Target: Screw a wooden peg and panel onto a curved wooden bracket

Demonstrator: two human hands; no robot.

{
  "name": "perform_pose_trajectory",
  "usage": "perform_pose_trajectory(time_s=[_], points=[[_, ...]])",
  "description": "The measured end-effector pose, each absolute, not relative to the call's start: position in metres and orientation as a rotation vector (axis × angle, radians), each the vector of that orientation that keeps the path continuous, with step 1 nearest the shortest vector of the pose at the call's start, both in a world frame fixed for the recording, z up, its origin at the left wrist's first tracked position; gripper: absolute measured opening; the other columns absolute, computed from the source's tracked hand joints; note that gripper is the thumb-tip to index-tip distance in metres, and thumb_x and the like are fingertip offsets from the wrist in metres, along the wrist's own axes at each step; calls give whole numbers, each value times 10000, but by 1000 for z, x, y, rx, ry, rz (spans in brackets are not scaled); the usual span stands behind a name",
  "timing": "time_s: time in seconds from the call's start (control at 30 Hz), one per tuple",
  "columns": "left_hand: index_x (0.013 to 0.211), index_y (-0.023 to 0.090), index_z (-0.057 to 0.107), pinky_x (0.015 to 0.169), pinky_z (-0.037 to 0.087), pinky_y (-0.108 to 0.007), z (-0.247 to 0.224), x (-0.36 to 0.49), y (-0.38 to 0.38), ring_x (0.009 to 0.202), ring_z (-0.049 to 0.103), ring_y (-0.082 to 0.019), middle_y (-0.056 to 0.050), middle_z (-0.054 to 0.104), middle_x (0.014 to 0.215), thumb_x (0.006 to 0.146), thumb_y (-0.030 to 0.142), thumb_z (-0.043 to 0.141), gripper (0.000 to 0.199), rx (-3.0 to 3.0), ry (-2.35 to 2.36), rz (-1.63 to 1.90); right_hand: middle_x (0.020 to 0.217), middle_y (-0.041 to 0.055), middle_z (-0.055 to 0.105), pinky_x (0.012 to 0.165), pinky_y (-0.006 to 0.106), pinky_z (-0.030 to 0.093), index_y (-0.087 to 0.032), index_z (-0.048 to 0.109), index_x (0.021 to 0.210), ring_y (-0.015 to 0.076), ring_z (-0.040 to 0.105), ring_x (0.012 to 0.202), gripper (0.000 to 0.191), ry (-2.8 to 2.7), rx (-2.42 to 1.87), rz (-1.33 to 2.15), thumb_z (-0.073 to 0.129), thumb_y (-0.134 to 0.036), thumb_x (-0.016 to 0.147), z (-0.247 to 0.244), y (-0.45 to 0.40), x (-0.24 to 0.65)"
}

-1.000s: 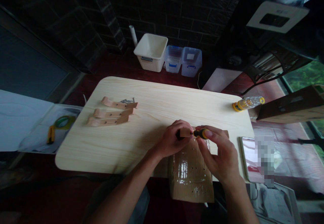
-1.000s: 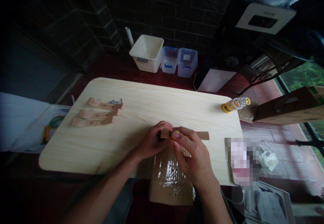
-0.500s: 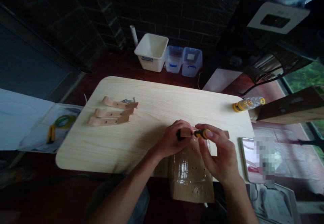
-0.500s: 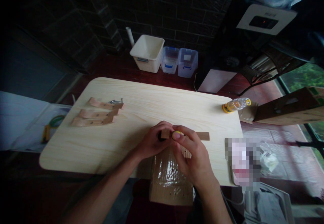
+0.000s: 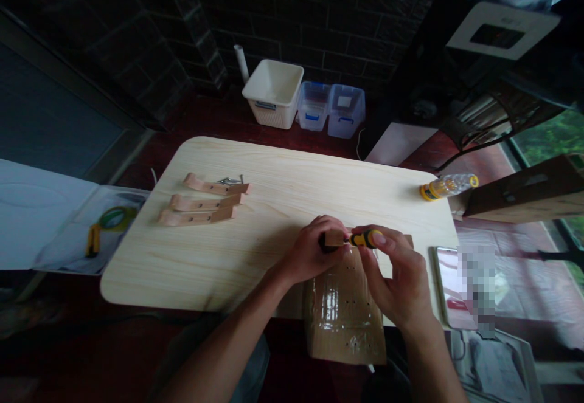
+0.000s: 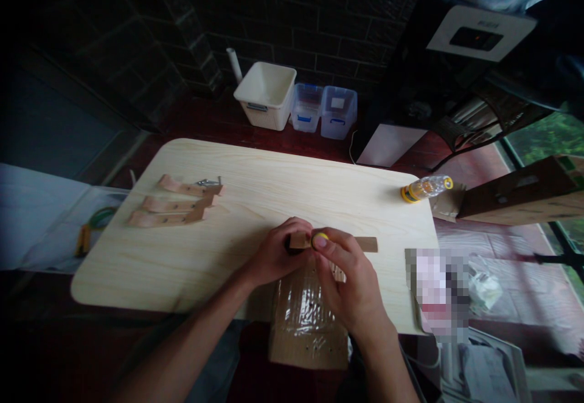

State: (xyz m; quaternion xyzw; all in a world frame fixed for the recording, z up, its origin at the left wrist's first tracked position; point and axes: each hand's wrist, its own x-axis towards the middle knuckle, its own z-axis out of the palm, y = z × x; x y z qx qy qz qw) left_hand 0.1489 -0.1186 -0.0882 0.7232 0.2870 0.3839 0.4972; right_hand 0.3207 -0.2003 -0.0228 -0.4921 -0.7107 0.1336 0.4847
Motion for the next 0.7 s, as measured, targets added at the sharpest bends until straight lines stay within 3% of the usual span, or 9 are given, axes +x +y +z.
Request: perform_pose_trajectory(time_s=[0.27,0.43,0.7], points=[[1021,215,670,938,574,-424,-90,149,-118,1050,690,-233,-73,739,1103,916,279,744,144,1752,682,917,1328,48,680,922,385,649,-415,457,1527,195,707,1204,750,-1753,-1180,347,621,10,931,-22,-201,320],[1003,216,662,933,574,-414,-89,149,-118,1034,690,-224,-65,737,1083,922,277,739,127,1767,682,926,1253,32,686,856,333,647,-430,479,1521,172,718,1140,746,-1736,-1211,319,633,2,933,-23,-199,321],[1026,224,663,942,575,-422,-90,149,-118,1046,688,-227,-70,733,1100,934,302,731,138,1758,669,921,1299,36,692,918,370,639,-415,467,1520,182,717,1186,733,-1735,-1195,355,594,17,942,-23,-201,320]])
